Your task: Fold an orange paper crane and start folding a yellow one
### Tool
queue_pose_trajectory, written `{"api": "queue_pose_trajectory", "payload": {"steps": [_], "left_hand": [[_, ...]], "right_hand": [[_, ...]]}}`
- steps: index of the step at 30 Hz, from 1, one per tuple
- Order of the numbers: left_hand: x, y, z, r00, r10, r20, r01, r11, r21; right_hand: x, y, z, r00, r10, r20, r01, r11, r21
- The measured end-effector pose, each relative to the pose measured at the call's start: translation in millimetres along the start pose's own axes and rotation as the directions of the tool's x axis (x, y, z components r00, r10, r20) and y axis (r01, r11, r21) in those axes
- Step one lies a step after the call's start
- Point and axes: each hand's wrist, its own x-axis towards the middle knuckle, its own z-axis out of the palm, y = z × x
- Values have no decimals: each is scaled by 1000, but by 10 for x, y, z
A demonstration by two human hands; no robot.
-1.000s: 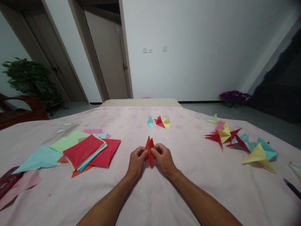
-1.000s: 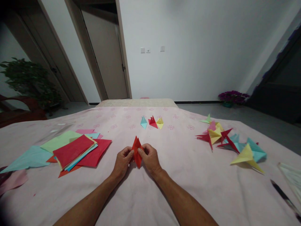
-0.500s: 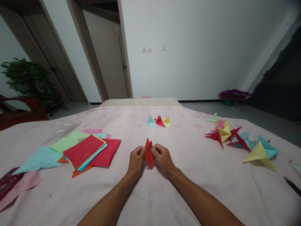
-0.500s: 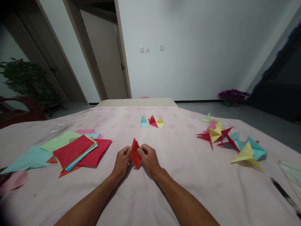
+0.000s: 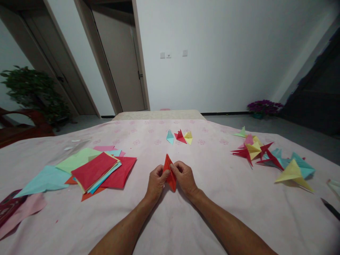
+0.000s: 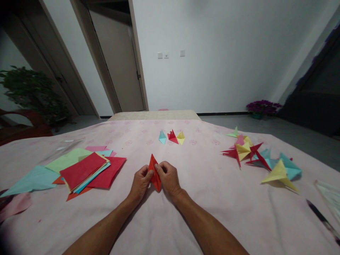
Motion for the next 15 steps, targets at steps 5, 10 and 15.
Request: {"api": "queue_pose_trajectory", "payload": {"steps": [5,10,15], "left_hand": [[-11,9,15,1000,-9,-4,9,1000,15],[-13,44,32,998,-37,-44,36,999,-15],[-6,28,20,996,-16,-85,19,999,31]], "right_hand": [[-4,19,-2,1000,17,6,-17,999,34],[-28,-10,-68,992,13,126,-29,991,128],[-45,-44,-91,977,-8,215,-27,987,157]]}}
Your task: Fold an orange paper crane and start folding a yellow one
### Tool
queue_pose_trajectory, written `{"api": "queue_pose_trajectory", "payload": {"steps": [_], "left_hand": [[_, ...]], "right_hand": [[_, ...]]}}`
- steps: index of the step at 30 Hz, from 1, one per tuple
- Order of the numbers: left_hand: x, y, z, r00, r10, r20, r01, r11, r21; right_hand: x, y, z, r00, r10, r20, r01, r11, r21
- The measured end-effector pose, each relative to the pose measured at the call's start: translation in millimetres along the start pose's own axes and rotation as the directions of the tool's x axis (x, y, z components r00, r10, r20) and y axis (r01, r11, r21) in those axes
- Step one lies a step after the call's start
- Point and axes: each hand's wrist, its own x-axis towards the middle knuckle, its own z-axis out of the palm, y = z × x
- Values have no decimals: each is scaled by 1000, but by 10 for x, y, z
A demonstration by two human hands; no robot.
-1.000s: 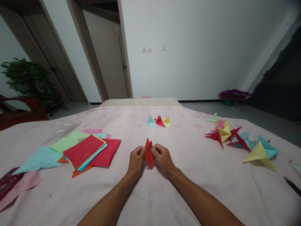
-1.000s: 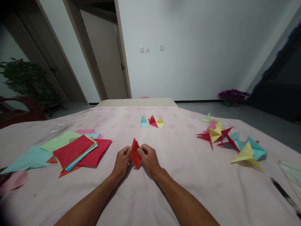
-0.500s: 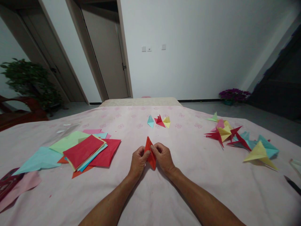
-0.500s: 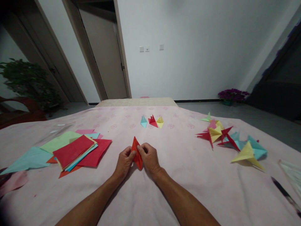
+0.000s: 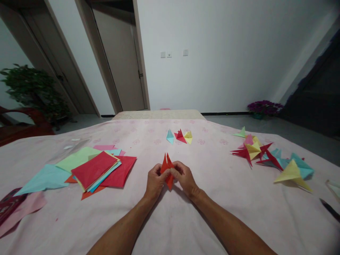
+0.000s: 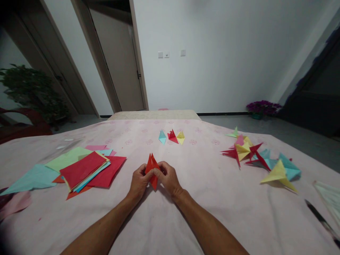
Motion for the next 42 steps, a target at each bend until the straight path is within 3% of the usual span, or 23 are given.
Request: {"api": "queue_pose_trajectory", "payload": {"steps": [6,12,18,30,35,42], "left_hand": [[-24,9,-24,999,41,-17,-40,998,44],[-36,128,-17,988,154,8,-153,988,-36],[4,105,-53,993,20,118,5,977,-212],[16,89,-49,992,36,-117,-47,995,-92],[-3,106,-16,985,38,-166,-52,995,-80],[4,77,-3,999,-34,32,39,986,-164]], "right_hand": [[15,-2,54,998,-1,-58,1,1000,4],[29,-6,33,993,18,-120,-15,999,30],[21,5,36,995,26,-97,-21,998,54],[17,24,23,995,23,-98,-19,999,39],[27,44,17,993,31,-114,-29,999,25],[17,45,9,991,46,-124,-42,999,34]]}}
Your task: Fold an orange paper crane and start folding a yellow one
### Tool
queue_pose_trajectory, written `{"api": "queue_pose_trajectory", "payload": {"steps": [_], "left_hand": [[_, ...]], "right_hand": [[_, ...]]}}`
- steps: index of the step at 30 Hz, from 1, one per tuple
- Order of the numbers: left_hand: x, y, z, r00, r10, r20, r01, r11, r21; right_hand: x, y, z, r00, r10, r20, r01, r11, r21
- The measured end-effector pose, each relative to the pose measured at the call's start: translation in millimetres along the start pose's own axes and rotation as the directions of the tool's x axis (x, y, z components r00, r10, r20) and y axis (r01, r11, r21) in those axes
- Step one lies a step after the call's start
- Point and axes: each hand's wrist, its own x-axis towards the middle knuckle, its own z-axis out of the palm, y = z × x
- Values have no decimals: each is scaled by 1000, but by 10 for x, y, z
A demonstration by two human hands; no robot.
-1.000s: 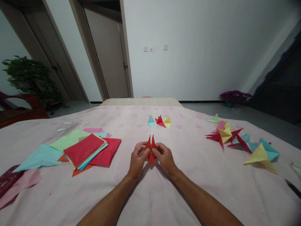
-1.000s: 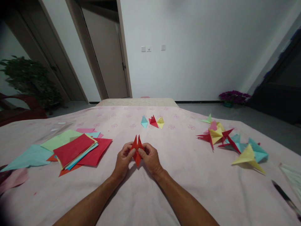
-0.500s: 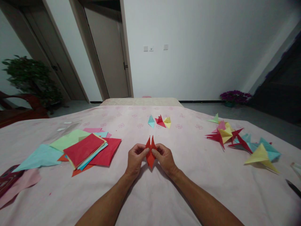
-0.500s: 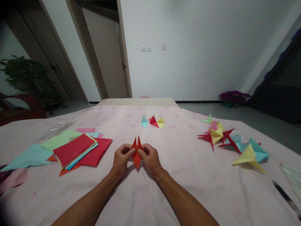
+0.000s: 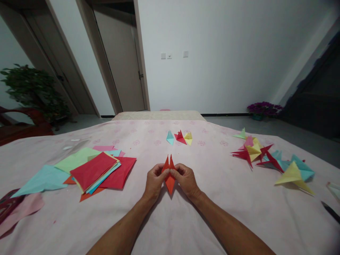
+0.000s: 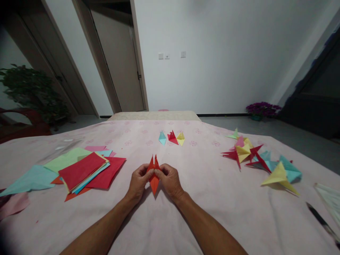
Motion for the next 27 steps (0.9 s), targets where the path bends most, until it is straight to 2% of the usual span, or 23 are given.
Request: {"api": "queue_pose_trajectory", "payload": {"steps": [2,5,10,14,17,21,27], "left_hand": [[3,-12,-6,1000,-6,18,6,1000,29],[1,-14,-6,999,24,-25,-22,997,79],[-36,-4,27,995,78,-58,-67,982,177],[-65,-16,39,986,153,-63,-126,941,315],[-73,-23,32,979,202,-41,-170,905,390],[-73,-30,31,978,207,-23,-181,899,398],[-51,-64,40,992,120,42,-127,943,309]], "right_hand": [[-5,-10,4,1000,2,-5,-2,1000,-14],[-6,-22,18,1000,-16,-26,15,999,-29],[10,-33,21,981,-112,-161,95,990,-108],[24,-46,7,965,-207,-163,165,957,-239],[30,-58,7,957,-234,-169,183,944,-274],[31,-76,16,952,-242,-189,180,938,-297],[33,-67,26,951,-235,-202,165,936,-312]]}}
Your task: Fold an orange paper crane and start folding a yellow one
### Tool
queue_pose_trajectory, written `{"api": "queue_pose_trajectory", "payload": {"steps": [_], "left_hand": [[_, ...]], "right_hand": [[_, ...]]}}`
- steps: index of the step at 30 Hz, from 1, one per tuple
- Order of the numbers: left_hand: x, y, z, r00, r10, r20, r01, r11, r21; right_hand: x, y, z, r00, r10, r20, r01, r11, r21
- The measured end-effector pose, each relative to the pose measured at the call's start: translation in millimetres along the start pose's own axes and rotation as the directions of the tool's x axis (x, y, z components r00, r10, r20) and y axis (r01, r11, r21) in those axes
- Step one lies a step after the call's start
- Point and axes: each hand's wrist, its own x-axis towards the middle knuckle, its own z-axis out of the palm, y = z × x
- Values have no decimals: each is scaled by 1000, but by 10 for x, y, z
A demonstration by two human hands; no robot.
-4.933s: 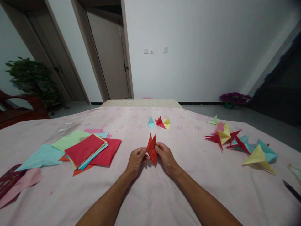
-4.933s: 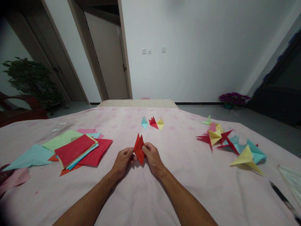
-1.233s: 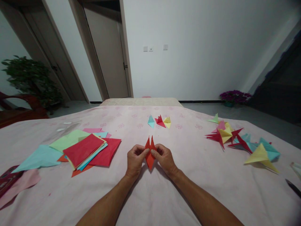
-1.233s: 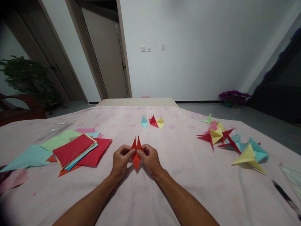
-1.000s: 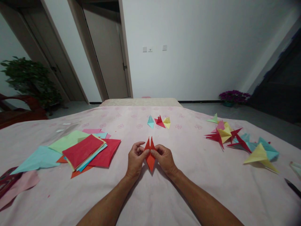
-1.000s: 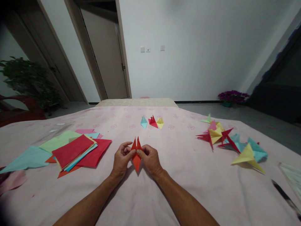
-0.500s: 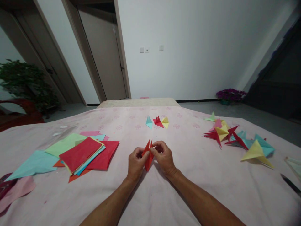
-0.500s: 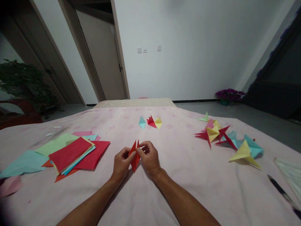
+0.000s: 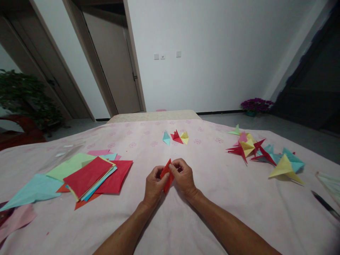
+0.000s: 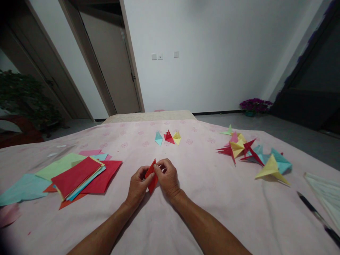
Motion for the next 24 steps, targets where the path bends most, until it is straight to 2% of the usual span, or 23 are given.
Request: {"api": "queue_pose_trajectory", "payload": {"steps": [3,11,19,24], "left_hand": [[8,-37,-5,999,-17,36,17,1000,3],[2,-3,-20,998,68,-2,-67,987,149],[4,23,-8,996,84,-35,-77,982,172],[-5,10,-2,996,76,-47,-67,981,182]], "right_hand": [[2,2,5,1000,-3,-2,3,1000,9],[8,-10,28,1000,21,-9,-20,998,63],[24,7,53,997,81,15,-83,987,141],[51,-48,63,995,95,-27,-90,986,143]]}}
